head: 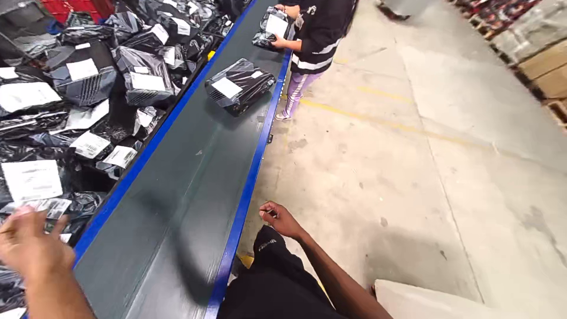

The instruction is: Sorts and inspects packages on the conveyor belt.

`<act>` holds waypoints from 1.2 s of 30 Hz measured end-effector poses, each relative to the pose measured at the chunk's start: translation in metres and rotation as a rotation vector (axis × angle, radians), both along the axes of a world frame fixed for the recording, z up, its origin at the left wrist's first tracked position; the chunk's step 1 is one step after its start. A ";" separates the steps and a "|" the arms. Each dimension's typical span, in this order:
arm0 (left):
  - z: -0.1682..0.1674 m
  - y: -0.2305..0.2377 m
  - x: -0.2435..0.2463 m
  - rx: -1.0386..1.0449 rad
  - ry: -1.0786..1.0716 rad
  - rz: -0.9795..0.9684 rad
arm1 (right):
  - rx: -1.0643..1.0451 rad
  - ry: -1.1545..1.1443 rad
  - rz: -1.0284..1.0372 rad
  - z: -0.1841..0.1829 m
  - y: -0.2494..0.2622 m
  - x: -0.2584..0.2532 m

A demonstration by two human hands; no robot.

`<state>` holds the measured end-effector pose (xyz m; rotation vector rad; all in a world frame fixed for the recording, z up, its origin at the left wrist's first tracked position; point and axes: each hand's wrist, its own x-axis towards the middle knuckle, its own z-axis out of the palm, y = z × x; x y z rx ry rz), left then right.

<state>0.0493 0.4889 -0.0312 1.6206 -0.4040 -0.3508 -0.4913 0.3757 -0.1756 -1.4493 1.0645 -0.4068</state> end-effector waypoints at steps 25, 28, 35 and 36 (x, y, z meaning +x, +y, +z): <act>-0.158 -0.223 -0.154 0.234 0.401 -0.247 | -0.330 0.210 0.113 -0.011 -0.378 0.149; -0.164 -0.171 -0.148 0.263 0.410 -0.110 | -0.190 0.087 0.140 -0.026 -0.295 0.135; -0.088 -0.008 -0.092 0.101 0.301 0.120 | -0.167 -0.163 0.311 0.032 -0.175 0.250; -0.060 0.010 -0.065 0.129 0.192 0.148 | -0.229 -0.280 0.371 0.053 -0.170 0.292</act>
